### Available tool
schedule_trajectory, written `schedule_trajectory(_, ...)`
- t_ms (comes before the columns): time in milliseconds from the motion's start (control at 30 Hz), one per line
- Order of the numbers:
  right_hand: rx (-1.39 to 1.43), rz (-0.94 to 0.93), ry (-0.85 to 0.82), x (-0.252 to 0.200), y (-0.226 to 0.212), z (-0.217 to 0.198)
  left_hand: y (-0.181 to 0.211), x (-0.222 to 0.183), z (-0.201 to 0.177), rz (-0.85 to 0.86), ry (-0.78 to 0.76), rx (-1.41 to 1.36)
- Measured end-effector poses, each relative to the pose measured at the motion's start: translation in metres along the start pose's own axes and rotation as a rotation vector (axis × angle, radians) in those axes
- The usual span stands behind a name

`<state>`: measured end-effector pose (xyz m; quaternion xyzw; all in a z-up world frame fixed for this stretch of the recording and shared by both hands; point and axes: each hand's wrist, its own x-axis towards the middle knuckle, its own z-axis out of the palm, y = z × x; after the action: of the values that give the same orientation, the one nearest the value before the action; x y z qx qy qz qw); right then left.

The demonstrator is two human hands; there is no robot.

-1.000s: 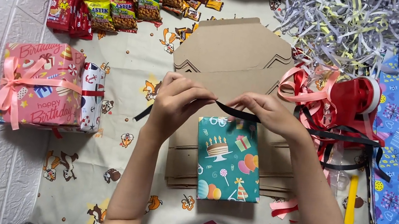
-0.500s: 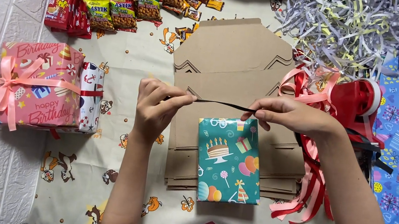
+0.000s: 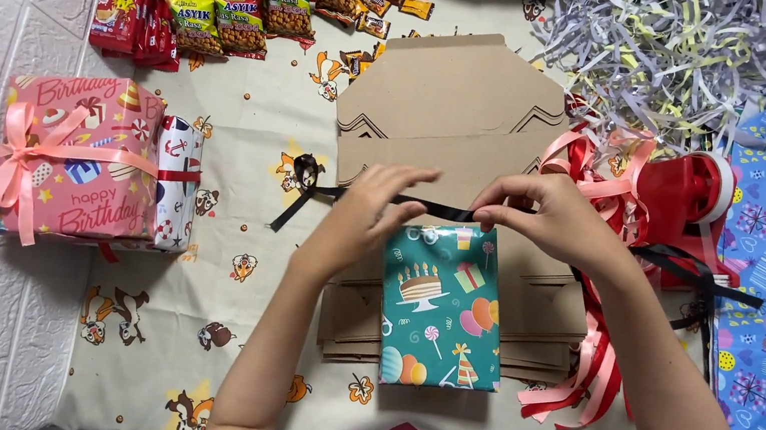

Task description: Wrapping a small gift box with decorative paper and finishing it by tying a black ribbon.

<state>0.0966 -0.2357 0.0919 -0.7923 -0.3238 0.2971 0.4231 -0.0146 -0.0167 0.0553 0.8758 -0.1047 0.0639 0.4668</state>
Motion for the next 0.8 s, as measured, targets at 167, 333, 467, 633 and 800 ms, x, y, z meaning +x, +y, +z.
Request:
schedule_trajectory(167,-0.037,-0.051,0.056,-0.001,0.003,-0.009,-0.005,0.016,0.016,-0.115,-0.088,-0.329)
schedule_trajectory(333,-0.078,0.226,0.189,-0.012,0.020,-0.040,-0.040,0.007,-0.006,-0.386,0.079,-0.234)
schedule_trajectory(467,-0.100,0.452,0.196,-0.020,0.048,-0.056,-0.045,0.001,-0.024,-0.547,0.022,-0.167)
schedule_trajectory(633,-0.441,0.651,0.256,-0.020,0.074,-0.051,-0.057,0.002,-0.018,-0.802,-0.054,0.086)
schedule_trajectory(800,-0.663,0.668,0.262,-0.011,0.112,-0.025,-0.073,0.000,-0.006,-0.789,-0.100,0.274)
